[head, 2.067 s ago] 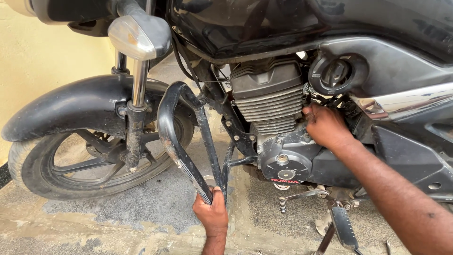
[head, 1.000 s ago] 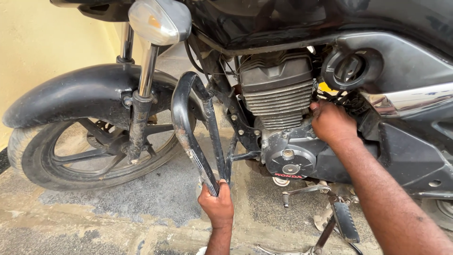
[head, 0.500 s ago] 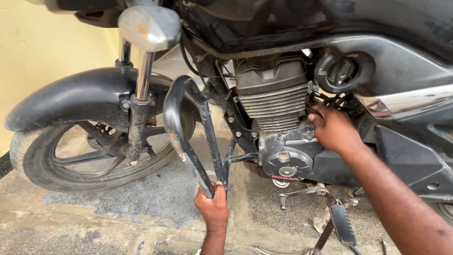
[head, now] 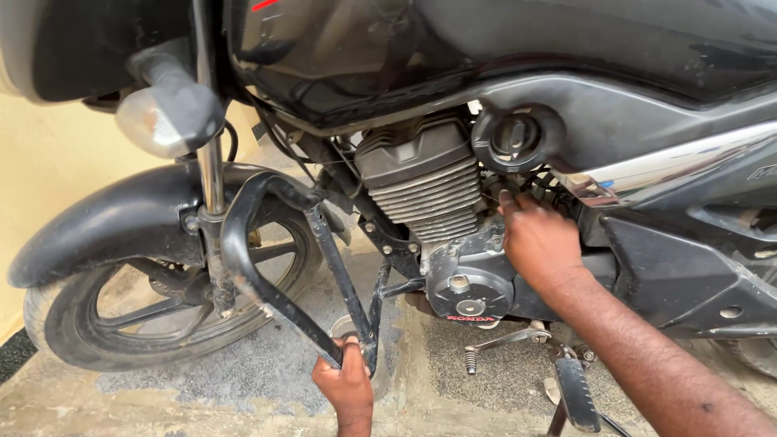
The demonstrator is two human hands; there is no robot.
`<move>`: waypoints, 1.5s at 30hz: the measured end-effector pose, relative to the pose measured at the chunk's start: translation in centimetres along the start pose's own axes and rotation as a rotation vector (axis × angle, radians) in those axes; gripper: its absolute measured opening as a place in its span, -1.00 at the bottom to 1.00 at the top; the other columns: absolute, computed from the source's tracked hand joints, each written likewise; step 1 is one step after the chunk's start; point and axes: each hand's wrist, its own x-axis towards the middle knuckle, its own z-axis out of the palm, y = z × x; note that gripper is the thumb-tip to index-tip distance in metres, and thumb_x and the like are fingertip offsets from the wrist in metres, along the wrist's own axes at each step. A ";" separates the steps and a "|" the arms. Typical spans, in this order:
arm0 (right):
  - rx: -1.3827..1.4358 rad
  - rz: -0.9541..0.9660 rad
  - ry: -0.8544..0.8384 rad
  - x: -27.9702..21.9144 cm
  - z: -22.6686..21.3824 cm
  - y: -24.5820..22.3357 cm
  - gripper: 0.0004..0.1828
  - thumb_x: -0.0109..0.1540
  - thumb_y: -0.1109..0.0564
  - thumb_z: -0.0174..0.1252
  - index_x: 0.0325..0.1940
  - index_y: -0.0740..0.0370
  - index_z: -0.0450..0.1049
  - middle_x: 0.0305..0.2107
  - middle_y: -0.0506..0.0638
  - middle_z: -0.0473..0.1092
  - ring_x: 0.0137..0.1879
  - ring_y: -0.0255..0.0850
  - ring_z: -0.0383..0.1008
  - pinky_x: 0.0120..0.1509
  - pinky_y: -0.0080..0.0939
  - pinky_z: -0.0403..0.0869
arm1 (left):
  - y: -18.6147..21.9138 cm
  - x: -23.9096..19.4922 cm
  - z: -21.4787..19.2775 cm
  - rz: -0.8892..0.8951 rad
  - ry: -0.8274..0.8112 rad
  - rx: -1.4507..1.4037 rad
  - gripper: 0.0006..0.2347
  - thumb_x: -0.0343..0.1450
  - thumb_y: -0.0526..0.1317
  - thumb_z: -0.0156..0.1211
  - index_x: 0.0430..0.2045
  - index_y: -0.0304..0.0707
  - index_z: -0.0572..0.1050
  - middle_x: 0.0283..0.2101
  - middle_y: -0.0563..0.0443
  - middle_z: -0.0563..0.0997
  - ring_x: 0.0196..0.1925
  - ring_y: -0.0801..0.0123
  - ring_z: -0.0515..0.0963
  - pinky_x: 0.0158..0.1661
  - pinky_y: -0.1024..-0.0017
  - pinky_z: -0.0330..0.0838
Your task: The person works on the engine area of a black motorcycle parked on a paved surface, using their fingers to route and seat a thin cable or wire into fittings near the cylinder head and crankcase. They hold the crash bar with one hand for leverage while manipulating the cable end and small fittings with the other, occasionally reaching around the engine.
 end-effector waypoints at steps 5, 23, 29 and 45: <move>0.142 -0.002 0.025 -0.4 -0.6 1.2 -0.71 0.31 -0.01 0.09 0.04 0.11 0.55 -0.15 0.10 0.48 -0.27 0.15 0.56 -0.24 0.10 0.54 | 0.6 0.0 0.1 -0.044 0.000 0.101 -0.90 0.40 -0.35 0.20 -0.53 -0.35 0.45 -0.69 0.06 0.44 -0.70 0.53 0.38 -0.64 0.52 0.21; 0.182 -0.042 0.268 -2.2 -2.0 0.9 -0.82 0.31 0.11 0.19 -0.07 0.21 0.59 -0.34 0.15 0.45 -0.22 0.14 0.56 -0.18 0.06 0.53 | 0.4 -0.3 0.7 -0.032 0.066 0.097 -0.84 0.43 -0.32 0.16 -0.56 -0.39 0.39 -0.72 0.04 0.41 -0.73 0.50 0.37 -0.68 0.48 0.22; 0.321 -0.026 0.232 -2.5 -2.8 0.6 -0.81 0.30 0.05 0.23 -0.11 0.17 0.64 -0.38 0.08 0.50 -0.32 0.12 0.54 -0.26 0.10 0.50 | 0.6 -0.3 0.7 0.046 0.050 0.130 -0.84 0.42 -0.34 0.17 -0.58 -0.38 0.43 -0.73 0.07 0.41 -0.74 0.53 0.36 -0.67 0.51 0.20; 0.146 0.027 0.031 -0.3 -0.9 -1.2 -0.75 0.36 -0.02 0.15 -0.29 0.16 0.57 -0.36 0.15 0.54 -0.26 0.21 0.56 -0.18 0.19 0.54 | 0.8 0.0 -0.1 0.129 0.008 0.174 -0.87 0.38 -0.38 0.20 -0.61 -0.32 0.44 -0.67 0.19 0.41 -0.65 0.61 0.34 -0.60 0.51 0.19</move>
